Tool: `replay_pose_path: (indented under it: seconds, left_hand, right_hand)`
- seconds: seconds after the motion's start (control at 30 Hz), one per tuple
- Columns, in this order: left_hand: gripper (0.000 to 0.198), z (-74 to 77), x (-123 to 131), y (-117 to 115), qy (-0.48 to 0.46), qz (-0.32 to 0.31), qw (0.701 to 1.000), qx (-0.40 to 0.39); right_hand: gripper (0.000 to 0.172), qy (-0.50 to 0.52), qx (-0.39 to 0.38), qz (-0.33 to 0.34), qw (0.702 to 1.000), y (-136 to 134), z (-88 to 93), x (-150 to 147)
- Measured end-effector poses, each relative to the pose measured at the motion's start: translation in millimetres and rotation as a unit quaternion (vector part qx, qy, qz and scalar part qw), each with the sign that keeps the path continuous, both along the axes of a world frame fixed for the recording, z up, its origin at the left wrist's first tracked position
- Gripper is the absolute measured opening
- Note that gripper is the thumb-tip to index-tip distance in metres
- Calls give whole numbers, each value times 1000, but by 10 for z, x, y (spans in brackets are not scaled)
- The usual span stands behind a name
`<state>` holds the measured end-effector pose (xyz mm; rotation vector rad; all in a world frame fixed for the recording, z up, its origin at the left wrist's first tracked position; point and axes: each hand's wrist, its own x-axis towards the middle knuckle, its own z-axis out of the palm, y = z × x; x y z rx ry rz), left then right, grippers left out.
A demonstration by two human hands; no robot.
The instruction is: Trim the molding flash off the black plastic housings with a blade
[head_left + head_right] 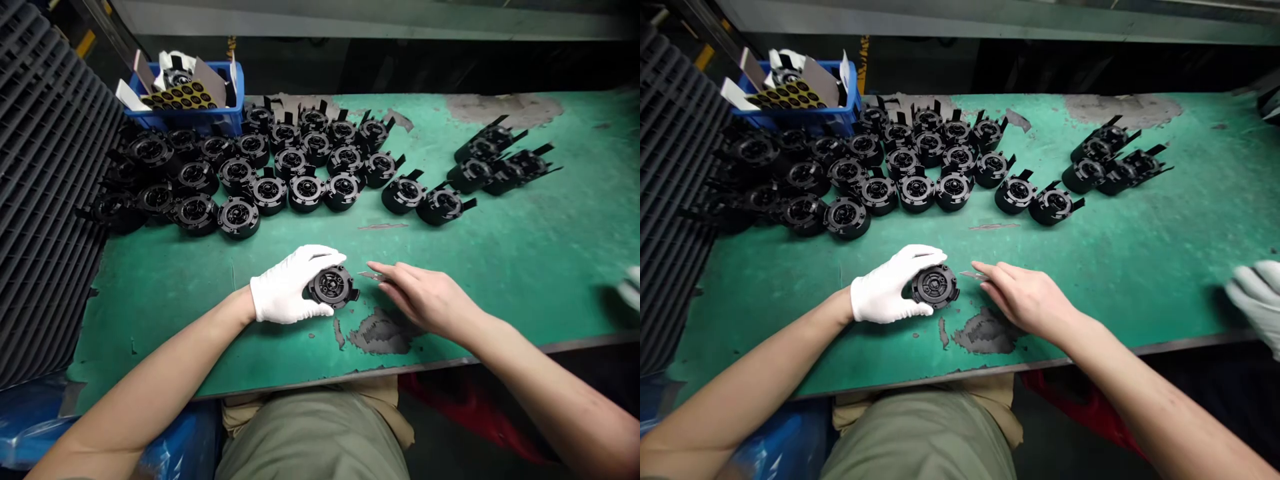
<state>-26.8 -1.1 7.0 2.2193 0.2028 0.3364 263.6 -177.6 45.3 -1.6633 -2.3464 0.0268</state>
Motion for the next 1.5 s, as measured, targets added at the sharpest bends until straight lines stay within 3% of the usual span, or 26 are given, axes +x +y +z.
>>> replay_pose_path:
  seconds: [0.17, 0.27, 0.33, 0.37, 0.47, 0.5, 0.57, 1.0, 1.1, 1.2, 1.37, 1.5]
  left_hand:
    - [69, -3, -30, -5, -30, 16, 999, -18]
    - [51, -28, -31, -1, -37, 11, 998, -42]
    - [51, -45, -31, -3, -40, 33, 997, -52]
    - [60, -53, -30, -6, -41, 49, 997, -54]
    - [116, -76, -10, -23, -24, 77, 997, -21]
    - [127, -83, 2, -31, -13, 80, 997, 3]
    - [131, -95, 31, -43, 5, 77, 996, 43]
    - [104, 17, 40, -27, -1, 48, 998, 38]
    - [88, 16, 35, -40, -13, 45, 998, 51]
    - [74, -35, 65, -66, -41, 93, 993, 63]
    - [83, -50, 95, -97, 7, 191, 977, 91]
    - [72, 18, 7, -118, -8, 124, 992, 32]
  right_hand:
    - [24, 70, -25, -34, 997, -113, -115, -147]
    - [25, 58, -10, -22, 998, -94, -93, -167]
    - [26, 38, 8, -16, 999, -82, -55, -180]
    - [26, 27, 16, -15, 999, -83, -35, -192]
    - [26, 7, 29, -25, 999, -116, 5, -237]
    - [27, 6, 30, -31, 999, -134, 9, -250]
    - [28, 11, 26, -36, 999, -166, 10, -263]
    - [26, 41, 6, -29, 999, -145, -74, -163]
    - [27, 47, 7, -46, 998, -241, -59, -247]
    - [28, 86, -2, -52, 995, -362, -20, -489]
    - [27, 147, -6, -21, 989, -423, -44, -860]
    - [34, 126, -5, -93, 988, -329, -123, -691]
